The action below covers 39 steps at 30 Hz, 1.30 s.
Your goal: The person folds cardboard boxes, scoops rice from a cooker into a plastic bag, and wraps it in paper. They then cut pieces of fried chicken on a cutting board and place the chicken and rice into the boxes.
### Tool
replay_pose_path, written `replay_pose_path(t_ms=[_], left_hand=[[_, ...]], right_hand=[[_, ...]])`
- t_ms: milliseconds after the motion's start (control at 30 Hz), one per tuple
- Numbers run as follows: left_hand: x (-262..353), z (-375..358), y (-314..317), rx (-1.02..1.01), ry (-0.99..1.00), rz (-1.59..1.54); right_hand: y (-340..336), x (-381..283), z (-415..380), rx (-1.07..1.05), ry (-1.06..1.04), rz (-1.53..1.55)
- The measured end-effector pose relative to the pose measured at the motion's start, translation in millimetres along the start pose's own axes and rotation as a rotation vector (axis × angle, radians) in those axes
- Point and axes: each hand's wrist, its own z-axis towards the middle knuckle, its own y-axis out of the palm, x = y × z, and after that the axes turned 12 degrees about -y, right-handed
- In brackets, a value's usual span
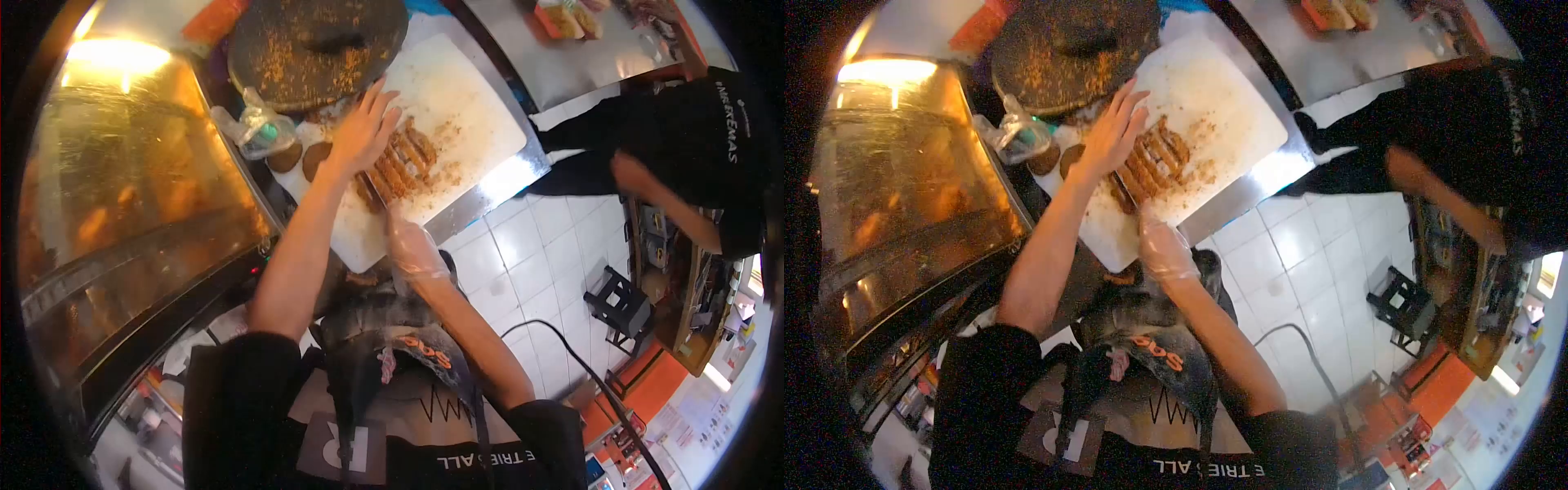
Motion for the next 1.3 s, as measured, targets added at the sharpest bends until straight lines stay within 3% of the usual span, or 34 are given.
replay_pose_path(t_ms=[100,167,233,267,333,400,433,500,567,700,767,933,1000,1100,1133,1167,1200,1300], left_hand=[[42,-18,-29,0.221,0.114,-0.184],[69,-57,-52,0.412,0.167,-0.304],[78,-108,-63,0.492,0.174,-0.358],[79,-135,-61,0.509,0.156,-0.417],[77,-194,-58,0.471,-0.026,-0.283],[70,-257,-44,0.438,-0.269,-0.245],[61,-290,-34,0.474,-0.326,-0.273],[55,-338,-18,0.531,-0.380,-0.302],[63,-376,-5,0.782,-0.713,-0.601],[87,-399,-17,1.004,-0.838,-0.620],[87,-412,-27,1.087,-0.850,-0.618],[69,-465,-54,1.170,-0.821,-0.618],[65,-497,-73,1.220,-0.812,-0.627],[53,-545,-107,1.261,-0.863,-0.562],[43,-563,-115,1.301,-0.855,-0.577],[34,-578,-125,1.344,-0.862,-0.566],[26,-590,-134,1.383,-0.887,-0.596],[1,-620,-155,1.506,-0.926,-0.696]], right_hand=[[-45,-6,-20,-0.139,0.040,-0.018],[-84,-6,-41,0.108,0.208,-0.027],[-97,63,-19,0.126,0.193,-0.430],[-102,106,-6,0.234,0.092,-0.431],[-113,127,24,0.336,-0.047,-0.424],[-140,98,45,0.122,0.130,-0.402],[-143,78,43,0.115,0.110,-0.401],[-130,32,37,0.484,-0.327,-0.452],[-94,11,58,0.284,-0.152,-0.165],[-46,-7,86,0.133,-0.154,-0.368],[-41,-19,87,0.074,-0.021,-0.382],[15,25,91,0.309,-0.234,-0.525],[29,27,80,0.531,-0.311,-0.536],[35,17,86,0.425,-0.105,-0.670],[20,-30,72,0.449,-0.098,-0.422],[35,18,94,0.385,-0.180,-0.553],[60,61,111,0.629,-0.363,-0.677],[44,62,111,0.721,-0.476,-0.447]])
